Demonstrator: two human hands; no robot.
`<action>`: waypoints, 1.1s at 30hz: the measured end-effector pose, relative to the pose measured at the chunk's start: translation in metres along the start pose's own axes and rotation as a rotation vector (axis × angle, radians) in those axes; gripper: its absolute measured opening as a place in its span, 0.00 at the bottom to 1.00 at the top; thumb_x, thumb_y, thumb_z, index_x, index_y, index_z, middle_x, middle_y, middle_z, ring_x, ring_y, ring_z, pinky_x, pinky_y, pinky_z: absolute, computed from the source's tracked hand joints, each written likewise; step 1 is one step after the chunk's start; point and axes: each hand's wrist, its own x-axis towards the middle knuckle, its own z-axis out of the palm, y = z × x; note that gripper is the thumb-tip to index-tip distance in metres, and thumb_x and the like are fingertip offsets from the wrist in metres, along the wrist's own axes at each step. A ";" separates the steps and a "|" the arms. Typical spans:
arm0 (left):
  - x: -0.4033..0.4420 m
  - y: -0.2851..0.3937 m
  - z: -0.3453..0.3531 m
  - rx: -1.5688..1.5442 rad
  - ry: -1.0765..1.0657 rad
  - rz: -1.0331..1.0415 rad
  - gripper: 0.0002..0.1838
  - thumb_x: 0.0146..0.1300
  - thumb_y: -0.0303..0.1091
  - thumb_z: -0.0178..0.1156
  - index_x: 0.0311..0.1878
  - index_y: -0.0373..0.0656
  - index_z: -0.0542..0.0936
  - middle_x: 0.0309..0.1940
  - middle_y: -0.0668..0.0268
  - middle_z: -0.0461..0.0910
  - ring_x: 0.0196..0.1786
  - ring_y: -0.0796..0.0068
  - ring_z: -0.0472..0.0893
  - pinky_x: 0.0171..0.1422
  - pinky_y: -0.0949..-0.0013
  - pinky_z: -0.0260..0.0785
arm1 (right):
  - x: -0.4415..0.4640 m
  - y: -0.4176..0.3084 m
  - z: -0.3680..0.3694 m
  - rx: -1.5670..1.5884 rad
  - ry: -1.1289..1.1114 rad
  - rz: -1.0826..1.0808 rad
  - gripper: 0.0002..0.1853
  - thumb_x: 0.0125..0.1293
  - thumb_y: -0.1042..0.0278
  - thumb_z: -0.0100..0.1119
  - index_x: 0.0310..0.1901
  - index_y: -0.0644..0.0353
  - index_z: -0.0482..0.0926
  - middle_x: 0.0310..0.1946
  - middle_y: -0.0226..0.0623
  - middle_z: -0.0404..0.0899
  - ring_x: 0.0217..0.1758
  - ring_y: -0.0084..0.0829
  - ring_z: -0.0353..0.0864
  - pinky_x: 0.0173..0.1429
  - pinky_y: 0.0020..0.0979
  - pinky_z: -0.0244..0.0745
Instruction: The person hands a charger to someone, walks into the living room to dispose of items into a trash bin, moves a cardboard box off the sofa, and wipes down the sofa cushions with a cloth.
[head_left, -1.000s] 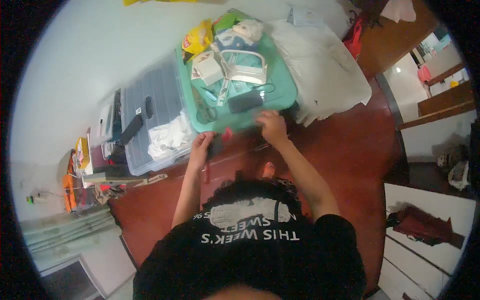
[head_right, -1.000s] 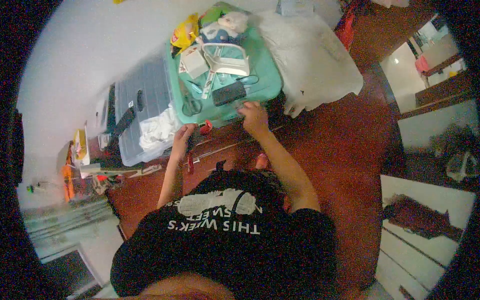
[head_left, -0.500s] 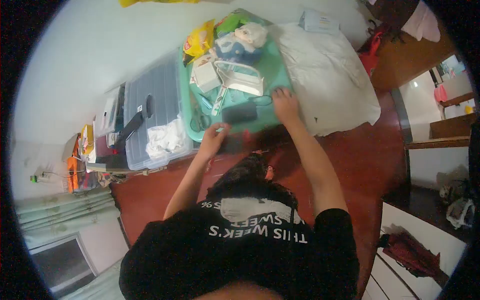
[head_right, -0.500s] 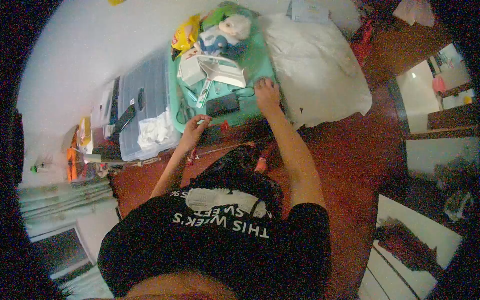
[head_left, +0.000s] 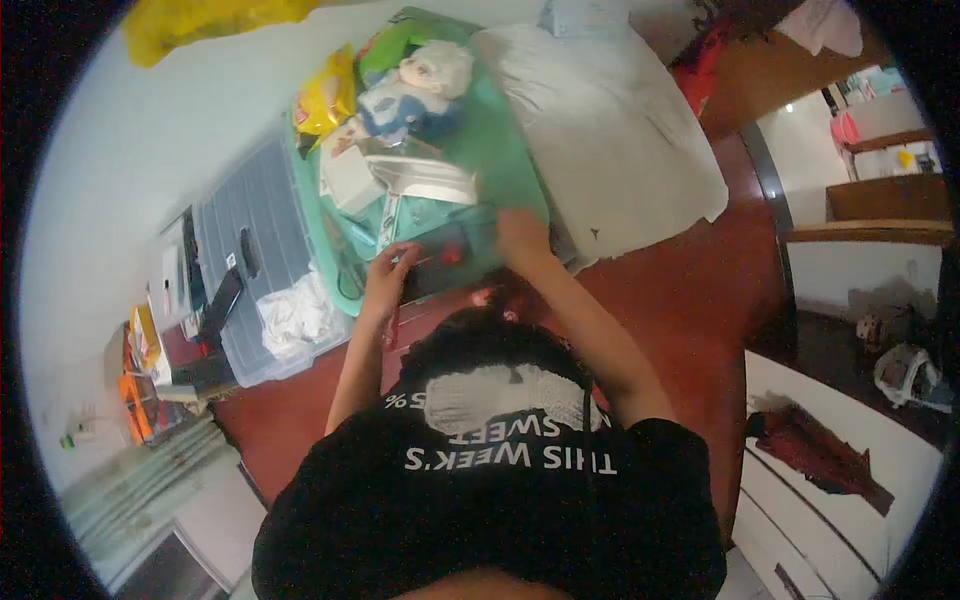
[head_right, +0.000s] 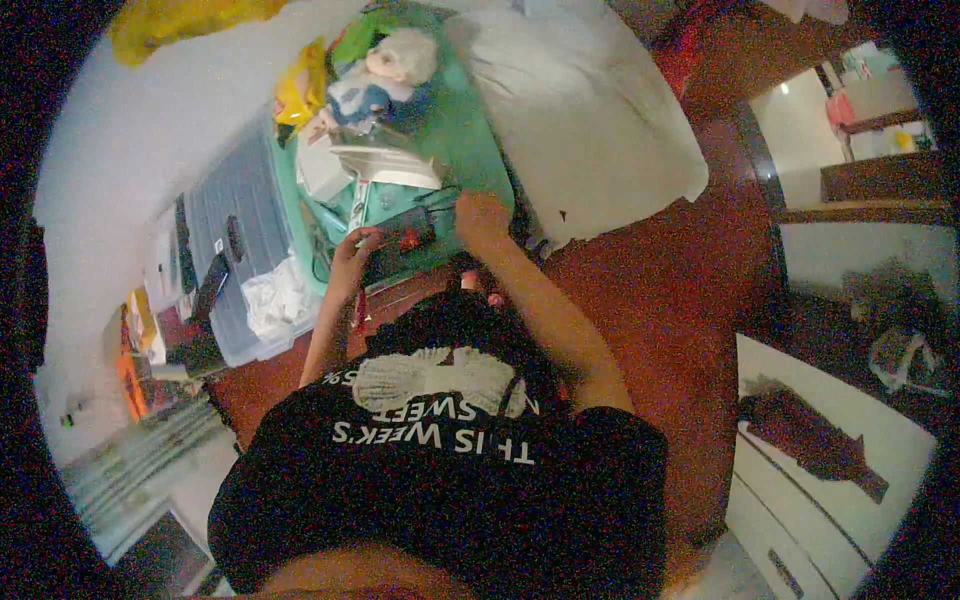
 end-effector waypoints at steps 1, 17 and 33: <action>0.007 -0.003 -0.004 0.043 -0.034 -0.033 0.10 0.60 0.34 0.53 0.39 0.36 0.74 0.33 0.68 0.75 0.35 0.79 0.74 0.39 0.78 0.65 | 0.000 0.001 0.000 0.005 -0.005 0.018 0.10 0.50 0.71 0.48 0.34 0.63 0.74 0.33 0.51 0.76 0.40 0.47 0.75 0.42 0.44 0.71; 0.065 0.013 0.110 0.277 -0.446 0.024 0.12 0.56 0.34 0.52 0.40 0.37 0.74 0.33 0.65 0.76 0.37 0.78 0.74 0.42 0.74 0.65 | -0.075 0.158 -0.031 0.830 0.447 0.407 0.16 0.47 0.75 0.55 0.42 0.63 0.74 0.39 0.41 0.77 0.43 0.34 0.75 0.49 0.33 0.69; -0.083 -0.039 0.263 0.337 -0.195 -0.130 0.13 0.55 0.31 0.57 0.45 0.41 0.73 0.37 0.63 0.77 0.35 0.71 0.78 0.37 0.70 0.71 | -0.062 0.259 -0.052 0.791 -0.249 -0.224 0.15 0.44 0.77 0.51 0.38 0.63 0.77 0.34 0.42 0.78 0.35 0.33 0.77 0.44 0.31 0.72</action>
